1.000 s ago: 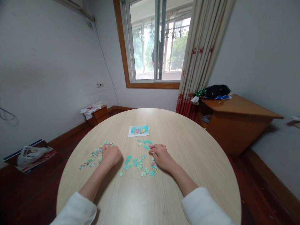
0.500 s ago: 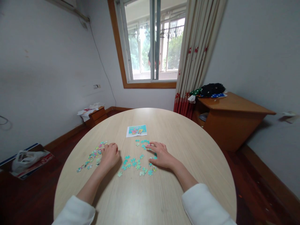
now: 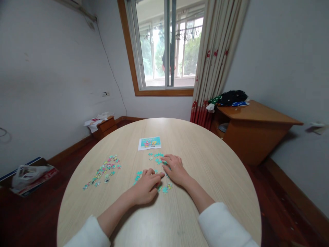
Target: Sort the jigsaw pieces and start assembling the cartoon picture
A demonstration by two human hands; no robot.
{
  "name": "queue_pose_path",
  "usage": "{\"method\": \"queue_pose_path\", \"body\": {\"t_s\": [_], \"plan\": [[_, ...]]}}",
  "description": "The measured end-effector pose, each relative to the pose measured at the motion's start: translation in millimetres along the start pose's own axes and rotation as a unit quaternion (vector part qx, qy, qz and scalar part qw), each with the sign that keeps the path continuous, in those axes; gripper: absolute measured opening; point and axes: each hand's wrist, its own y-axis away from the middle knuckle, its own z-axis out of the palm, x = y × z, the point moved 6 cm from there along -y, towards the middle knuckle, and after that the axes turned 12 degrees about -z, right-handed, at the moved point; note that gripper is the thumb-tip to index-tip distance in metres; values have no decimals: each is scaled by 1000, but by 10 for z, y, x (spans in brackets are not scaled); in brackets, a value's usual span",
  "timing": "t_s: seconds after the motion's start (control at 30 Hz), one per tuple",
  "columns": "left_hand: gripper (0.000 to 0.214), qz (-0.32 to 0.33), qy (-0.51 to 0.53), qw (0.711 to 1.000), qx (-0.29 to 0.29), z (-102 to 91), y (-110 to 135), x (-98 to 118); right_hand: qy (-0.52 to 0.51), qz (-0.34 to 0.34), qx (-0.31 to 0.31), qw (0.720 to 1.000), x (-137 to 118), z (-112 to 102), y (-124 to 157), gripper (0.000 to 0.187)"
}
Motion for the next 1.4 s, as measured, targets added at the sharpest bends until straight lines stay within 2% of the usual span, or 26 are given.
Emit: {"method": "queue_pose_path", "body": {"t_s": [0.27,0.4,0.57,0.67,0.9,1.1,1.4], "plan": [[22,-39,9,999,27,-98,-32,-89,-11,-4,8,1000,-2,-14,-4,28],[30,-70,8,997,20,-96,-48,-123,-16,1,6,1000,7,-16,-5,28],[26,-75,-14,997,28,-69,-103,-152,-22,3,5,1000,20,4,-4,28],[23,-105,-45,993,40,-97,-129,-252,-20,0,8,1000,28,8,-1,28],[33,-256,-119,958,49,-189,-80,-554,-21,-2,13,1000,58,12,5,28],[34,-298,-166,938,51,-146,-25,-567,-28,-1,6,1000,58,11,2,29],[37,-393,-184,899,62,-310,82,-976,-30,6,2,1000,48,6,-2,29]]}}
